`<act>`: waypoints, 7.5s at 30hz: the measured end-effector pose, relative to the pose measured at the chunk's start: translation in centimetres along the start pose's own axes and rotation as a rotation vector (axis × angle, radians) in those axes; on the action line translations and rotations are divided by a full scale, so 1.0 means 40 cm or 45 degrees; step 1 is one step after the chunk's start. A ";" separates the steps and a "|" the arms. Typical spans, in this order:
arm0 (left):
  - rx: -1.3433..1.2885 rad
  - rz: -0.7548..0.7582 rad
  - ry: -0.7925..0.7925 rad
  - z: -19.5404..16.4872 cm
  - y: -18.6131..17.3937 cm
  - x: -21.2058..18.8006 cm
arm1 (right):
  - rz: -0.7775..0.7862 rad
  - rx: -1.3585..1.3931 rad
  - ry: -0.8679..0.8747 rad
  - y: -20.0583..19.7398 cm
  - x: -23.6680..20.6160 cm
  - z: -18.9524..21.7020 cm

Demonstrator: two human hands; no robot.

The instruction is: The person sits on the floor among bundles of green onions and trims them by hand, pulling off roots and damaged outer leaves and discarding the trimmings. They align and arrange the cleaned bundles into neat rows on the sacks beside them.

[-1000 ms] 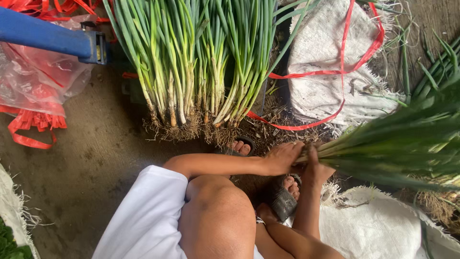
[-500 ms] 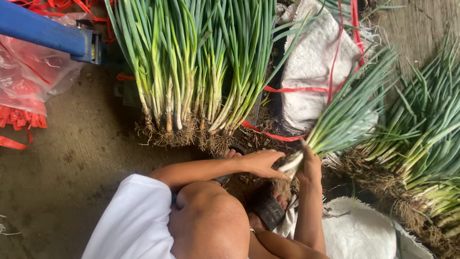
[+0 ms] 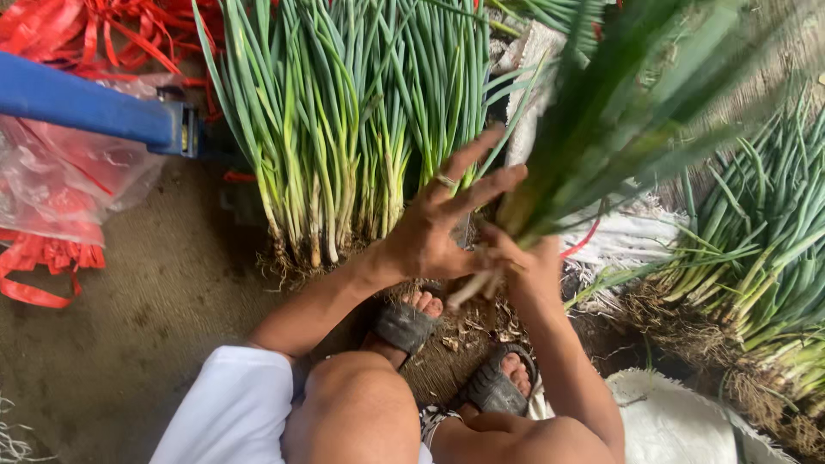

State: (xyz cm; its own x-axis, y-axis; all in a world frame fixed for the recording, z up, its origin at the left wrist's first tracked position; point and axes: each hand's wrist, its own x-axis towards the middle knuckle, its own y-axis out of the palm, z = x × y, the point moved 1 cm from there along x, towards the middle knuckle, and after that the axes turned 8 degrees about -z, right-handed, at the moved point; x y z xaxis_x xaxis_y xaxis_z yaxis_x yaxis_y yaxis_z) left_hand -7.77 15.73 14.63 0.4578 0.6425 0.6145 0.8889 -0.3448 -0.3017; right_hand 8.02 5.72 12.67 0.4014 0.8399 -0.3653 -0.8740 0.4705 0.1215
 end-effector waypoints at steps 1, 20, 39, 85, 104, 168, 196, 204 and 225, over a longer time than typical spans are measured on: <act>0.052 -0.037 0.050 0.014 -0.016 0.010 | 0.075 -0.053 0.004 0.039 0.030 -0.014; 1.077 0.130 -0.378 0.367 0.014 -0.068 | 0.154 -1.043 -0.646 0.173 -0.022 -0.255; 1.058 0.620 -0.233 0.267 -0.168 -0.065 | -0.667 0.006 -0.228 -0.093 -0.025 -0.340; 0.220 1.091 -0.926 0.287 0.598 -0.133 | -1.287 0.658 0.039 -0.237 -0.084 -0.463; -0.307 0.872 -1.557 0.209 0.342 -0.298 | -1.094 -0.910 0.374 -0.496 -0.277 -0.385; -1.027 0.898 -1.717 0.080 0.306 -0.326 | -0.494 -1.018 -0.643 -0.240 -0.144 -0.295; -0.636 0.942 -1.862 0.087 0.381 -0.396 | -0.695 -0.427 -0.382 -0.161 -0.237 -0.366; -1.065 0.538 -2.158 0.161 0.360 -0.300 | 0.109 -0.514 -0.640 -0.119 -0.337 -0.337; -0.928 0.536 -2.098 0.163 0.388 -0.339 | -0.117 -0.706 -0.895 -0.111 -0.299 -0.274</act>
State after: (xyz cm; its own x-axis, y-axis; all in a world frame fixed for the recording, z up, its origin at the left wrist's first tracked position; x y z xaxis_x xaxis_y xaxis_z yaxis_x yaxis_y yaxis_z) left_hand -0.06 6.12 -3.14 0.5701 0.2279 -0.7894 0.7475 -0.5427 0.3831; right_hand 4.08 -9.37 6.40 0.3917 0.8627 0.3198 -0.7638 0.4987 -0.4098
